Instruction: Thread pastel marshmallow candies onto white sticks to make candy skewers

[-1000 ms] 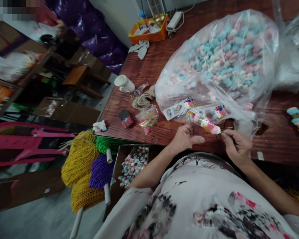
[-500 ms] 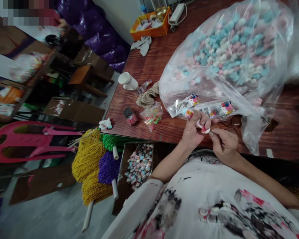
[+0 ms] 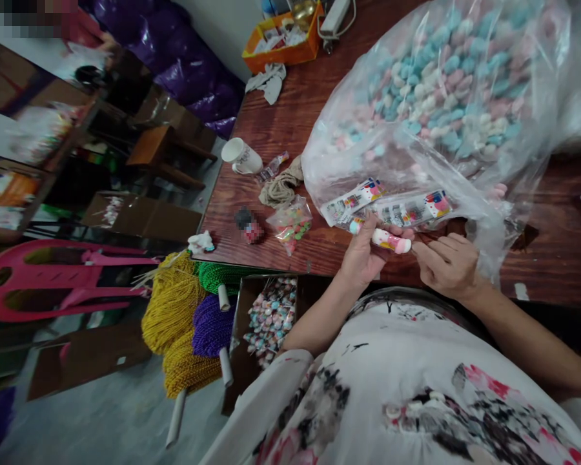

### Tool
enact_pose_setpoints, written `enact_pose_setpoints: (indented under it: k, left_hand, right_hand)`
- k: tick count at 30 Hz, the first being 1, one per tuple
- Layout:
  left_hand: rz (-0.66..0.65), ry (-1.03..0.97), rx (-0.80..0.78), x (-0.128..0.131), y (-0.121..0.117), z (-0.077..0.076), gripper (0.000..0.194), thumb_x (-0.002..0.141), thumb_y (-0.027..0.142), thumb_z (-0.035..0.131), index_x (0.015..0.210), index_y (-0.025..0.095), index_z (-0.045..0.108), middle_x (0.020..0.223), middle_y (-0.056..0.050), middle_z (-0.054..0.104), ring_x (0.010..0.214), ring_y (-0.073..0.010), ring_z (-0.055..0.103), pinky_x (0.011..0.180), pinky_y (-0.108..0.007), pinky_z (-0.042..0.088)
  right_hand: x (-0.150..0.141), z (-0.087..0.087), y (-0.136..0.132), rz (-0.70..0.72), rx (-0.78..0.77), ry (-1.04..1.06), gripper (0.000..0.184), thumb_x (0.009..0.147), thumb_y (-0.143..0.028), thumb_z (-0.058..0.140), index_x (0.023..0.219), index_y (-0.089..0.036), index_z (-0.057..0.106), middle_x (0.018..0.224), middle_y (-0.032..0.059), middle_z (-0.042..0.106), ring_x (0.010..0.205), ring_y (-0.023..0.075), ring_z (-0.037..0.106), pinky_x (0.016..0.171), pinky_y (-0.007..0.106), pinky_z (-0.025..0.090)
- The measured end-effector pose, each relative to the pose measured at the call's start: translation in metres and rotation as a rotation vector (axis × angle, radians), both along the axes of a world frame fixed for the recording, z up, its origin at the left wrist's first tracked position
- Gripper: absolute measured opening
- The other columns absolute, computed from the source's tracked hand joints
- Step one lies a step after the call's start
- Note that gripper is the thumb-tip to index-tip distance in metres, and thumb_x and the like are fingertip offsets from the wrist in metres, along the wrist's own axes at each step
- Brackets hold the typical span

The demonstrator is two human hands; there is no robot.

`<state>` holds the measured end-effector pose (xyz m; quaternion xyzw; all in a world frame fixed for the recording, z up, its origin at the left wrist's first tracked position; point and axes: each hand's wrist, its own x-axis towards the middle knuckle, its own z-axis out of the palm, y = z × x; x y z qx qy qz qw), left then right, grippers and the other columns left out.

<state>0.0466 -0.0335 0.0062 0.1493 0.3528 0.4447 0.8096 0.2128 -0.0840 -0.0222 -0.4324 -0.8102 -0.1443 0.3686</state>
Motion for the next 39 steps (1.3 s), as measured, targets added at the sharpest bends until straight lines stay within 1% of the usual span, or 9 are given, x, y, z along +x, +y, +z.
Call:
enact_pose_setpoints:
  k: [5,8,12,16,19,23,28,34,39]
  left_hand:
    - [0.006,-0.034,-0.011,0.006,-0.005,0.005,0.036,0.087,0.049,0.062,0.073,0.016,0.060,0.068,-0.002,0.067,0.087,-0.0220,0.073,0.090,-0.039,0.055]
    - [-0.034,-0.045,0.003,-0.003,-0.002,0.006,0.041,0.090,0.052,0.057,0.072,0.015,0.061,0.069,-0.004,0.069,0.088,-0.0228,0.073,0.091,-0.041,0.055]
    - [-0.102,-0.057,-0.051,-0.025,0.001,0.006,0.046,0.091,0.055,0.051,0.077,0.014,0.063,0.075,-0.009,0.072,0.092,-0.0267,0.073,0.089,-0.046,0.056]
    - [-0.179,-0.102,-0.076,-0.042,-0.005,0.000,0.039,0.090,0.049,0.056,0.080,0.012,0.064,0.083,-0.012,0.074,0.092,-0.0271,0.073,0.085,-0.045,0.058]
    - [-0.142,-0.135,-0.062,-0.045,-0.015,-0.003,0.030,0.090,0.042,0.059,0.081,0.013,0.064,0.084,-0.011,0.075,0.089,-0.0248,0.073,0.083,-0.045,0.059]
    - [-0.092,-0.188,-0.071,-0.044,-0.027,-0.003,0.027,0.090,0.040,0.060,0.085,0.014,0.065,0.086,-0.010,0.075,0.087,-0.0239,0.073,0.082,-0.046,0.059]
    - [-0.059,-0.222,-0.103,-0.042,-0.035,-0.005,0.033,0.090,0.045,0.059,0.085,0.013,0.065,0.087,-0.011,0.074,0.088,-0.0246,0.072,0.085,-0.047,0.058]
    - [-0.026,-0.277,-0.145,-0.033,-0.034,-0.003,0.042,0.094,0.048,0.049,0.072,0.014,0.060,0.081,-0.011,0.073,0.093,-0.0245,0.072,0.089,-0.044,0.057]
    - [0.105,-0.264,-0.138,-0.018,-0.021,-0.003,0.031,0.091,0.048,0.056,0.082,0.018,0.061,0.073,-0.004,0.070,0.092,-0.0237,0.072,0.089,-0.046,0.056]
  right_hand:
    - [-0.012,-0.006,0.000,-0.021,-0.007,0.068,0.012,0.081,-0.010,0.055,0.087,-0.017,0.063,0.055,-0.0008,0.052,0.056,0.0138,0.044,0.058,0.033,0.029]
    - [-0.011,-0.012,0.000,0.040,-0.132,0.151,0.012,0.083,-0.011,0.054,0.087,-0.018,0.063,0.061,0.0006,0.060,0.057,0.0132,0.049,0.059,0.031,0.033]
    - [-0.004,-0.012,-0.003,0.187,-0.312,0.240,0.023,0.086,-0.010,0.052,0.103,-0.019,0.064,0.075,0.0010,0.069,0.065,0.0119,0.058,0.063,0.027,0.039]
    - [-0.001,0.000,-0.010,0.121,-0.169,-0.031,0.021,0.083,-0.011,0.055,0.100,-0.016,0.067,0.062,0.0006,0.059,0.060,0.0138,0.051,0.061,0.031,0.033]
    - [-0.003,0.010,-0.014,0.096,-0.054,-0.182,0.025,0.080,-0.010,0.057,0.102,-0.016,0.067,0.060,0.0008,0.057,0.060,0.0142,0.048,0.060,0.033,0.030]
    - [-0.011,0.016,-0.014,0.090,-0.004,-0.265,0.028,0.080,-0.010,0.057,0.104,-0.018,0.066,0.061,0.0005,0.060,0.059,0.0132,0.049,0.061,0.033,0.030]
    - [-0.021,0.012,-0.013,0.095,-0.015,-0.226,0.032,0.080,-0.009,0.055,0.108,-0.019,0.065,0.065,0.0009,0.063,0.063,0.0131,0.055,0.063,0.032,0.033]
    - [-0.033,-0.001,-0.020,0.076,-0.037,-0.211,0.033,0.079,-0.007,0.053,0.109,-0.017,0.063,0.069,0.0028,0.065,0.067,0.0145,0.056,0.064,0.032,0.034]
    - [-0.044,-0.002,-0.028,0.039,-0.090,-0.112,0.032,0.080,-0.009,0.053,0.111,-0.011,0.062,0.060,0.0023,0.059,0.061,0.0153,0.052,0.061,0.032,0.034]
